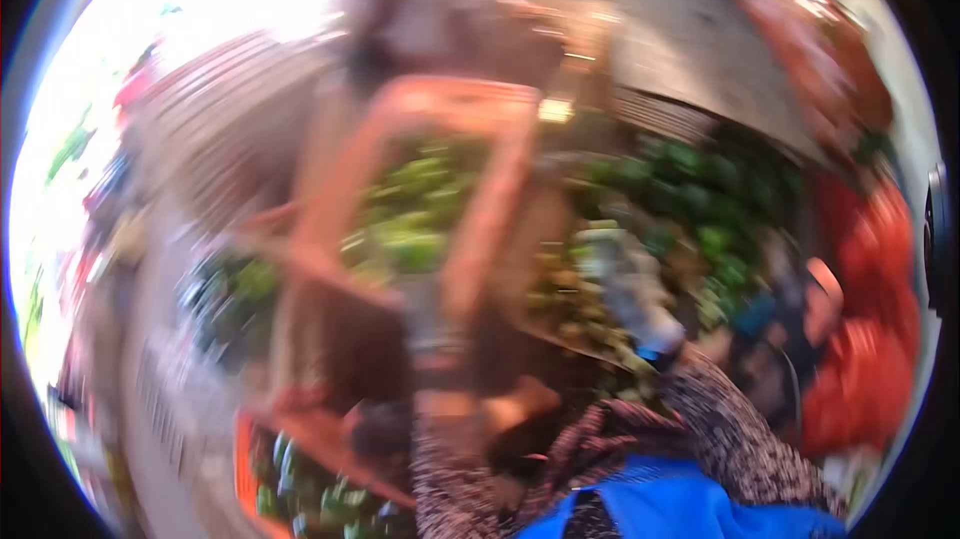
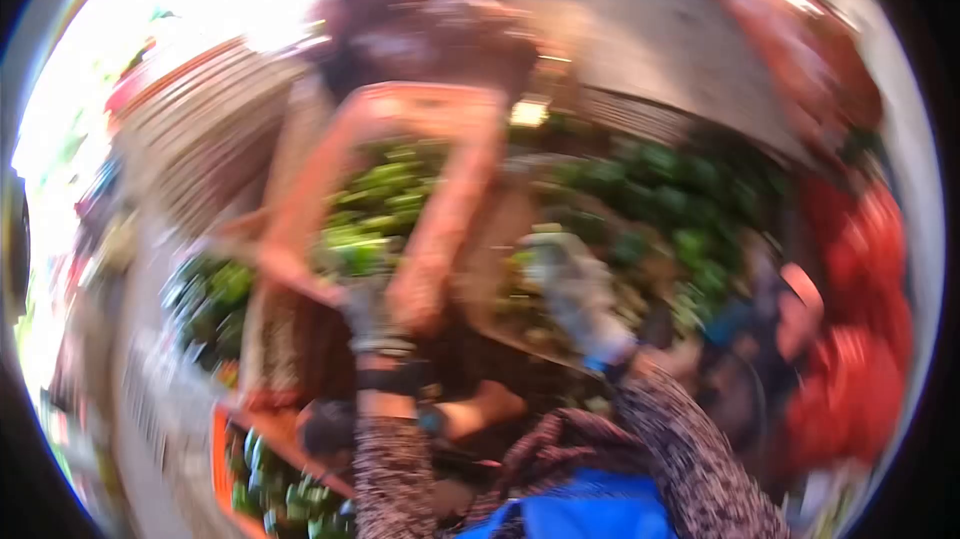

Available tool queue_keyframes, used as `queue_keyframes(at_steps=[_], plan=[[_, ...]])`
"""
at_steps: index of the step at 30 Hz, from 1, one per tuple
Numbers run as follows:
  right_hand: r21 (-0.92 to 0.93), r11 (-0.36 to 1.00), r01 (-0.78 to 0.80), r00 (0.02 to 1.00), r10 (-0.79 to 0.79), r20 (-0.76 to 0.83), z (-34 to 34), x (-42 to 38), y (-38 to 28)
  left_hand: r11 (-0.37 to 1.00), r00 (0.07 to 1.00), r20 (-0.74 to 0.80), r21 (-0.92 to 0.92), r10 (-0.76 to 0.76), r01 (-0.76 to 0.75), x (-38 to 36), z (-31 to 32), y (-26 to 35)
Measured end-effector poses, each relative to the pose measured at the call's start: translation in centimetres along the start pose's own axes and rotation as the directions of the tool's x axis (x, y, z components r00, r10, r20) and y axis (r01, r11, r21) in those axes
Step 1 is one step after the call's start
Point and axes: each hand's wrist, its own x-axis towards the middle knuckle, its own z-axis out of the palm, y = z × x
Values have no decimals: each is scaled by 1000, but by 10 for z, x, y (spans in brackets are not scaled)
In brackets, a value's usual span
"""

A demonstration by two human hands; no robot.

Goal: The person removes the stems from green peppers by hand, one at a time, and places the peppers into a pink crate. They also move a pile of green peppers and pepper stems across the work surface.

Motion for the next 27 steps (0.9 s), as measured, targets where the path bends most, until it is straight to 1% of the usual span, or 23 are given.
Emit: queue_keyframes(at_steps=[1,2,3,4,5,6,7,9,11,12,13,14,17,18,19,20,21,22,23,24,25,26,27], plan=[[-510,827,238,971,-204,123,1,-3,-27,990,944,-321,-135,-76,34,14,-6,9],[-692,687,221,975,-158,155,-12,-2,3,969,803,-580,-248,-137,-14,27,-12,19],[-826,514,233,972,-89,219,-32,6,41,936,939,-280,-338,-201,100,25,17,7],[-795,592,136,990,-50,132,-52,8,54,938,992,-9,-325,-127,117,29,2,21],[-744,667,45,998,-5,56,-66,9,71,918,998,35,-391,-53,62,27,0,39],[-476,866,-151,989,129,-79,-78,25,116,967,997,81,-252,-21,41,21,-2,48],[-476,863,-170,985,143,-92,-87,32,113,994,992,129,-104,-2,16,18,-3,57],[-458,791,-405,901,262,-345,-104,64,91,999,992,126,-28,-26,30,22,5,57],[-664,727,-177,921,-116,-372,-137,110,141,997,978,196,12,-77,76,30,1,60],[-661,725,-191,922,-99,-375,-150,129,143,998,983,171,22,-64,61,30,4,61],[-632,662,-402,890,120,-440,-163,152,142,998,988,144,32,-57,53,31,7,62],[-595,551,-585,807,324,-494,-173,171,146,993,969,218,43,-112,106,33,5,66],[-486,602,-633,770,433,-468,-183,195,163,991,973,195,84,-120,105,35,9,66],[-461,582,-670,737,447,-507,-184,201,168,990,969,209,90,-128,111,36,9,67],[-460,583,-670,737,452,-502,-192,209,202,989,969,210,97,-130,112,36,9,68],[-309,758,-575,795,428,-430,-207,220,265,991,974,197,84,-115,100,36,8,70],[-129,885,-448,850,376,-370,-213,223,297,994,979,179,68,-98,87,36,5,71],[105,893,-438,841,449,-302,-184,190,231,994,981,167,70,-95,85,36,7,70],[174,740,-649,651,660,-376,-152,161,146,998,993,108,38,-54,51,35,14,68],[178,854,-489,833,518,-194,-144,137,140,999,999,42,19,-32,31,30,11,63],[-127,967,-222,963,196,-187,-143,109,173,966,946,282,-152,-162,211,38,-42,106],[-368,920,134,984,-168,-60,-114,91,172,974,996,34,-217,79,-70,33,-19,82],[283,954,-97,965,160,-210,-80,75,165,970,992,15,-212,126,-120,25,3,59]])
